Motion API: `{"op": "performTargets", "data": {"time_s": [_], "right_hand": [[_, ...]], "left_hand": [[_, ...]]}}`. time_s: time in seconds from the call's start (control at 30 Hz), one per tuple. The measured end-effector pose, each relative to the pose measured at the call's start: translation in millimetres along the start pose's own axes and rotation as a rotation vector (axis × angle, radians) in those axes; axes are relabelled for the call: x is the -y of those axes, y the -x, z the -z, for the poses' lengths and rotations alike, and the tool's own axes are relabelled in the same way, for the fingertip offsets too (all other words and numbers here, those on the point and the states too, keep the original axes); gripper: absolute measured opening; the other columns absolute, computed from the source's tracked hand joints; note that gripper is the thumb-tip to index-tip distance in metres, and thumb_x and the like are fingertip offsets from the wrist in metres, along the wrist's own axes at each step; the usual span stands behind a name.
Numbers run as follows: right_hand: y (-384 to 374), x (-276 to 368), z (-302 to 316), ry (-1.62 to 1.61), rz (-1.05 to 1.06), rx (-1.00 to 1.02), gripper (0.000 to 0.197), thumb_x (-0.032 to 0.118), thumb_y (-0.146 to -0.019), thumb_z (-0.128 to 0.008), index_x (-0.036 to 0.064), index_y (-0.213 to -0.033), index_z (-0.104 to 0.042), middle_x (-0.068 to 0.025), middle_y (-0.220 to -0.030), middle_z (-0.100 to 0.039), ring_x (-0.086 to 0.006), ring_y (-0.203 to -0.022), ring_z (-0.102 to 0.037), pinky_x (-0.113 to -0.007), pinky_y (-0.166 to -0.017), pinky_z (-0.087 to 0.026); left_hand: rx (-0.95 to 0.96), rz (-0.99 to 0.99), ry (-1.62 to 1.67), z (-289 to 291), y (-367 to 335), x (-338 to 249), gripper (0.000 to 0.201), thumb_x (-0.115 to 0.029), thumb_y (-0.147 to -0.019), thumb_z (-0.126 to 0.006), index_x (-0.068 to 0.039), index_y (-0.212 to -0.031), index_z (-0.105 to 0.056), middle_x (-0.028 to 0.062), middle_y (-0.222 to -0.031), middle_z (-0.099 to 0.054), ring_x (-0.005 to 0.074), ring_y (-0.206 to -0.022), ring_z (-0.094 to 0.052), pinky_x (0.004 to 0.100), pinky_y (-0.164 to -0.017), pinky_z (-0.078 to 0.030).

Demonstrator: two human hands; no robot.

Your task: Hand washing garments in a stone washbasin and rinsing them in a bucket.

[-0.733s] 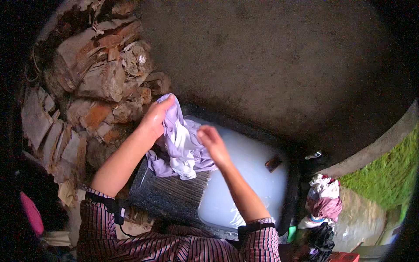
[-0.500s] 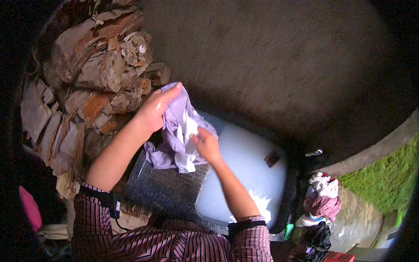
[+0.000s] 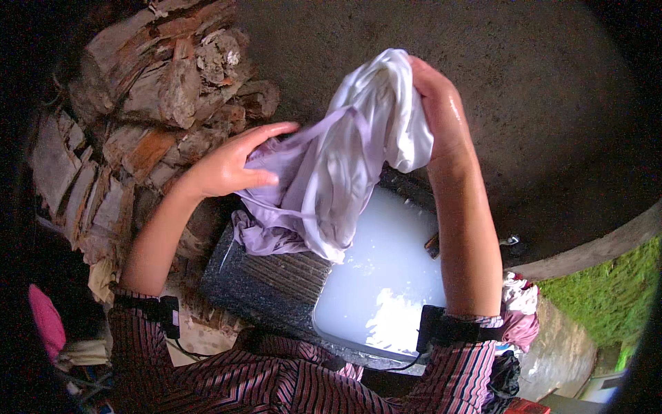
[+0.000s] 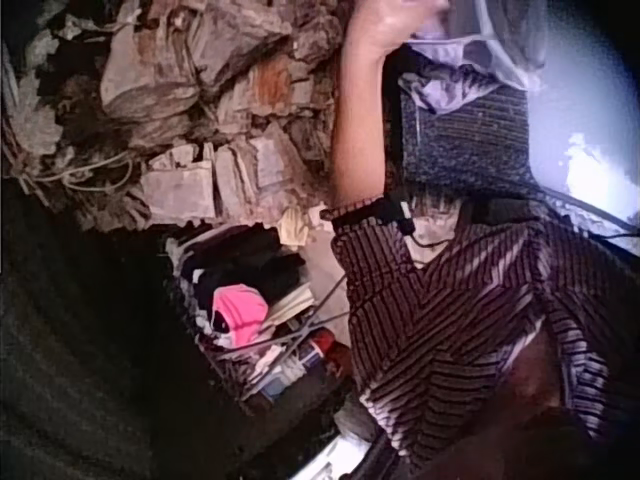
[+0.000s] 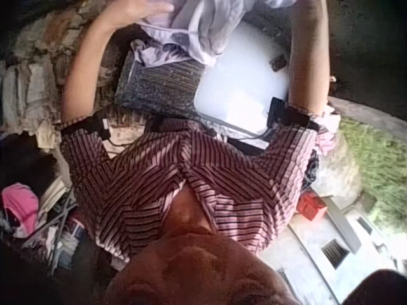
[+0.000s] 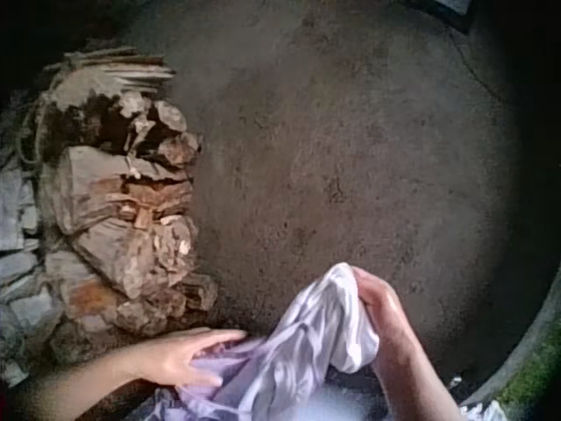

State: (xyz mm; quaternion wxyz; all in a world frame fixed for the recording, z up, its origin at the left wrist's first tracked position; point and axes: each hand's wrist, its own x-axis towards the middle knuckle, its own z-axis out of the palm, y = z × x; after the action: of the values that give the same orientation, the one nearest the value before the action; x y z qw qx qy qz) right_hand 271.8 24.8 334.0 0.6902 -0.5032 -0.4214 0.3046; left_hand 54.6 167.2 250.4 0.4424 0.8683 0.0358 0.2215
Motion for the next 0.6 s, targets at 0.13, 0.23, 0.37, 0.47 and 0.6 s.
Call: {"op": "performTargets", "data": {"time_s": [0.13,0.23,0.37,0.47,0.6], "right_hand": [[4,-15,-1,-0.148,-0.128,-0.002,0.023,0.024,-0.082,-0.049,0.0032,-0.085,-0.057,-0.006,-0.075,-0.059,-0.0143,-0.063,-0.057,-0.025,-0.06,-0.048],[6,-38,6,-0.073,-0.247,-0.064,0.026,0.029,-0.081,-0.053,0.0035,-0.082,-0.058,-0.0063,-0.068,-0.058,-0.0166,-0.055,-0.056,-0.025,-0.054,-0.048],[9,-76,15,-0.009,-0.291,0.051,0.022,0.023,-0.081,-0.053,0.0022,-0.089,-0.055,-0.0057,-0.079,-0.057,-0.013,-0.071,-0.054,-0.024,-0.064,-0.044],[8,-95,21,0.314,-0.256,-0.016,0.021,0.022,-0.083,-0.053,0.0031,-0.093,-0.055,-0.0052,-0.082,-0.058,-0.015,-0.077,-0.055,-0.028,-0.068,-0.044],[46,-116,-15,0.997,0.658,-0.392,0.022,0.014,-0.072,-0.063,0.0048,-0.088,-0.05,-0.0113,-0.076,-0.053,-0.027,-0.067,-0.051,-0.036,-0.058,-0.043]], "left_hand": [[-0.177,0.118,0.071,0,-2,-4,0.027,-0.013,-0.081,-0.053,-0.001,-0.106,-0.051,0.0045,-0.094,-0.056,0.011,-0.09,-0.051,0.0245,-0.082,-0.04],[-0.311,0.19,0.416,-5,-12,-10,0.015,-0.014,-0.085,-0.049,-0.002,-0.091,-0.055,0.0011,-0.084,-0.057,0.0054,-0.077,-0.052,0.0209,-0.07,-0.042],[-0.24,0.229,0.736,-6,-20,-30,0.018,-0.02,-0.085,-0.05,-0.003,-0.082,-0.055,0.0009,-0.078,-0.055,0.0064,-0.07,-0.052,0.0209,-0.063,-0.042],[-0.202,0.336,0.842,-17,-33,-39,0.019,-0.019,-0.083,-0.051,-0.002,-0.079,-0.057,0.0023,-0.075,-0.056,0.009,-0.068,-0.053,0.0225,-0.062,-0.043],[-0.274,0.383,0.765,-22,-36,-28,0.016,-0.017,-0.081,-0.052,-0.002,-0.079,-0.059,0.0025,-0.074,-0.057,0.01,-0.066,-0.054,0.0237,-0.059,-0.044]]}}
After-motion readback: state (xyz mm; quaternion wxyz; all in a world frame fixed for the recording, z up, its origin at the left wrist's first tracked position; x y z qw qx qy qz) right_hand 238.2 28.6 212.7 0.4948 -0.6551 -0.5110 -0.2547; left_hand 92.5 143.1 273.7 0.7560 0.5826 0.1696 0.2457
